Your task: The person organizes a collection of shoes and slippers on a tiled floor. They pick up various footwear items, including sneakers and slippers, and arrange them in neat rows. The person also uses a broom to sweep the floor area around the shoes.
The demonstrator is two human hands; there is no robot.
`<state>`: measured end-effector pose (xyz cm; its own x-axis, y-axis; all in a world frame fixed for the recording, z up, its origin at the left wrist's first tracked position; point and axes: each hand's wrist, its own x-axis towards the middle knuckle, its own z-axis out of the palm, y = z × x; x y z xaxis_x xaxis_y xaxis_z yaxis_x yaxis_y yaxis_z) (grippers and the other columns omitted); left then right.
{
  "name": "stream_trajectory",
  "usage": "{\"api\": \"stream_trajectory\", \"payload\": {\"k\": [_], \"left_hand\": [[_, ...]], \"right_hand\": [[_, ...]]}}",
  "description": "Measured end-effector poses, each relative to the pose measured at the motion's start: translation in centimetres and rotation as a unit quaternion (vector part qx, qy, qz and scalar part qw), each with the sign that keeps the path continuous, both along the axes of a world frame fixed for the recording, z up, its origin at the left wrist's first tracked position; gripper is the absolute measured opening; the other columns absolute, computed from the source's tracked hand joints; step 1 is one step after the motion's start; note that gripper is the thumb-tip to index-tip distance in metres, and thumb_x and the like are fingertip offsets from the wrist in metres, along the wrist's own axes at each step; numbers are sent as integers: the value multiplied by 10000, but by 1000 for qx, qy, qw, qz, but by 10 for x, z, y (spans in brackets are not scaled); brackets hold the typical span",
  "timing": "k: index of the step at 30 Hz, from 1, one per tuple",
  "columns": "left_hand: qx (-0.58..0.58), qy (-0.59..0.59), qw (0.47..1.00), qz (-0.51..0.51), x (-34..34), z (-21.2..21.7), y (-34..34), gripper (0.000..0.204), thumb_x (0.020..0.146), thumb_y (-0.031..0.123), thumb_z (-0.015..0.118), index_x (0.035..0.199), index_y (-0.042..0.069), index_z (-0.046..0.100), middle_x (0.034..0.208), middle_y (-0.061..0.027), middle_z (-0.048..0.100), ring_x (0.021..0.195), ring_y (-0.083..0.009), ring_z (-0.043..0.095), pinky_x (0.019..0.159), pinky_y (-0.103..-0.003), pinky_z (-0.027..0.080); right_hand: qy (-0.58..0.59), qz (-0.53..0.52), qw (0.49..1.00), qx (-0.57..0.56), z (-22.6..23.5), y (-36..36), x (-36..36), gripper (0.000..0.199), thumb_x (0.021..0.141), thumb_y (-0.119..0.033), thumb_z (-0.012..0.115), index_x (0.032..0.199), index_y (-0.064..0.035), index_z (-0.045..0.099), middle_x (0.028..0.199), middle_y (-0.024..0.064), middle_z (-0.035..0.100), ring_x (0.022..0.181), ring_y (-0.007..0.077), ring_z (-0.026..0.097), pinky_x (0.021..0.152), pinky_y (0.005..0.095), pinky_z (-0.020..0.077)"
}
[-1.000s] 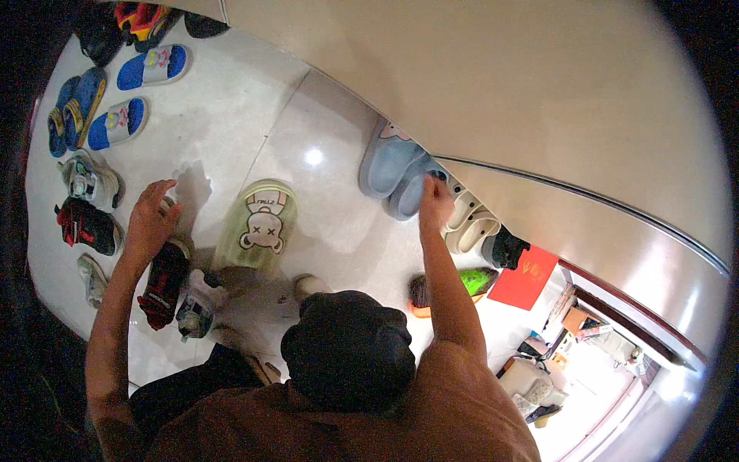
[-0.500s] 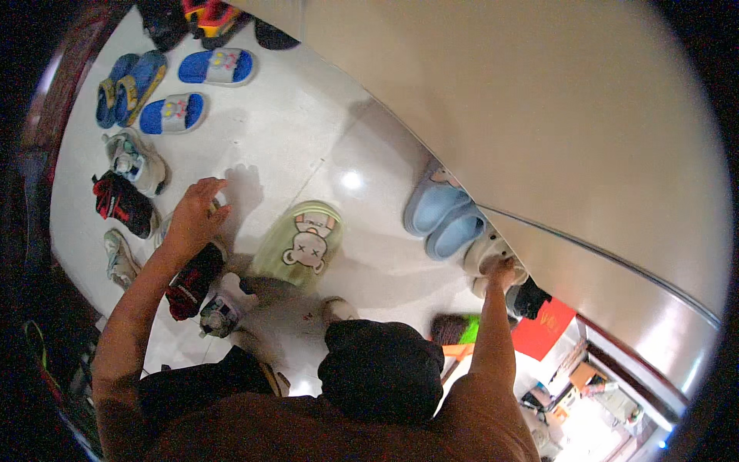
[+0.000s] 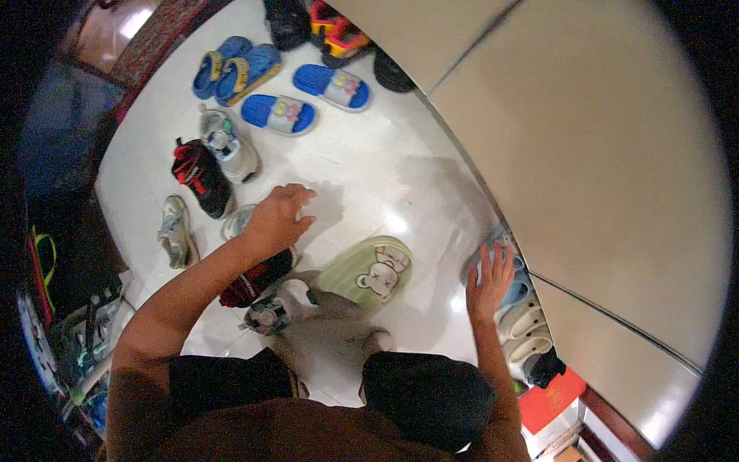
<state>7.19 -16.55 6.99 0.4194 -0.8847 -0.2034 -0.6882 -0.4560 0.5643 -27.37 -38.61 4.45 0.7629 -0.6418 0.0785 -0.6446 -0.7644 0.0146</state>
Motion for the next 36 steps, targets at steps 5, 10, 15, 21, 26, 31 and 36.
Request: {"api": "stream_trajectory", "payload": {"k": [5, 10, 15, 21, 26, 31, 36], "left_hand": [[20, -16, 999, 29, 18, 10, 28, 399, 728, 185, 643, 1083, 43, 532, 1094, -149, 538, 979, -333, 511, 831, -408, 445], [55, -23, 997, 48, 33, -7, 98, 411, 717, 188, 650, 1083, 42, 531, 1089, -137, 529, 968, -328, 504, 840, -408, 425], [34, -143, 976, 163, 24, -35, 160, 515, 692, 258, 676, 1124, 33, 506, 1154, -163, 473, 1038, -347, 445, 855, -442, 377], [-35, -84, 984, 154, -15, -30, 145, 630, 697, 257, 686, 1195, -24, 423, 1156, -204, 478, 1089, -351, 421, 933, -434, 327], [-23, -32, 984, 172, -13, -42, 151, 637, 683, 149, 687, 1221, -12, 387, 1148, -190, 496, 1014, -341, 483, 869, -401, 401], [-33, 31, 980, 193, -11, -34, 158, 538, 736, 162, 651, 1206, 19, 432, 1113, -190, 522, 1013, -348, 490, 853, -399, 427], [-86, -4, 954, 287, 13, -32, 165, 399, 759, 105, 615, 1143, 74, 510, 1110, -152, 538, 1025, -331, 498, 882, -389, 413]], "right_hand": [[249, -56, 967, -23, -40, -58, -22, 459, 821, -274, 521, 1248, -122, 452, 1336, 25, 399, 1245, 263, 322, 971, 465, 285], [223, -12, 974, -47, -44, -49, -34, 396, 787, -252, 545, 1147, -89, 536, 1305, 50, 424, 1238, 279, 323, 977, 457, 278], [140, 37, 989, -24, -17, -29, 38, 380, 736, -171, 595, 1100, -68, 558, 1240, 122, 468, 1208, 303, 353, 970, 452, 295], [-92, 240, 956, 144, -15, 0, 231, 326, 749, -92, 590, 1069, -38, 564, 1107, 148, 536, 1076, 314, 469, 917, 378, 389], [-110, 255, 954, 112, -37, 30, 378, 410, 780, -277, 601, 1119, -52, 544, 1181, 180, 486, 1117, 356, 420, 927, 408, 380], [-29, 218, 955, 199, -43, 78, 429, 533, 757, -331, 625, 1196, -64, 484, 1212, 195, 450, 1156, 368, 382, 922, 429, 372], [-62, 245, 956, 148, -42, 123, 396, 593, 721, -253, 657, 1231, -61, 426, 1273, 189, 367, 1170, 368, 361, 880, 461, 379]]}}
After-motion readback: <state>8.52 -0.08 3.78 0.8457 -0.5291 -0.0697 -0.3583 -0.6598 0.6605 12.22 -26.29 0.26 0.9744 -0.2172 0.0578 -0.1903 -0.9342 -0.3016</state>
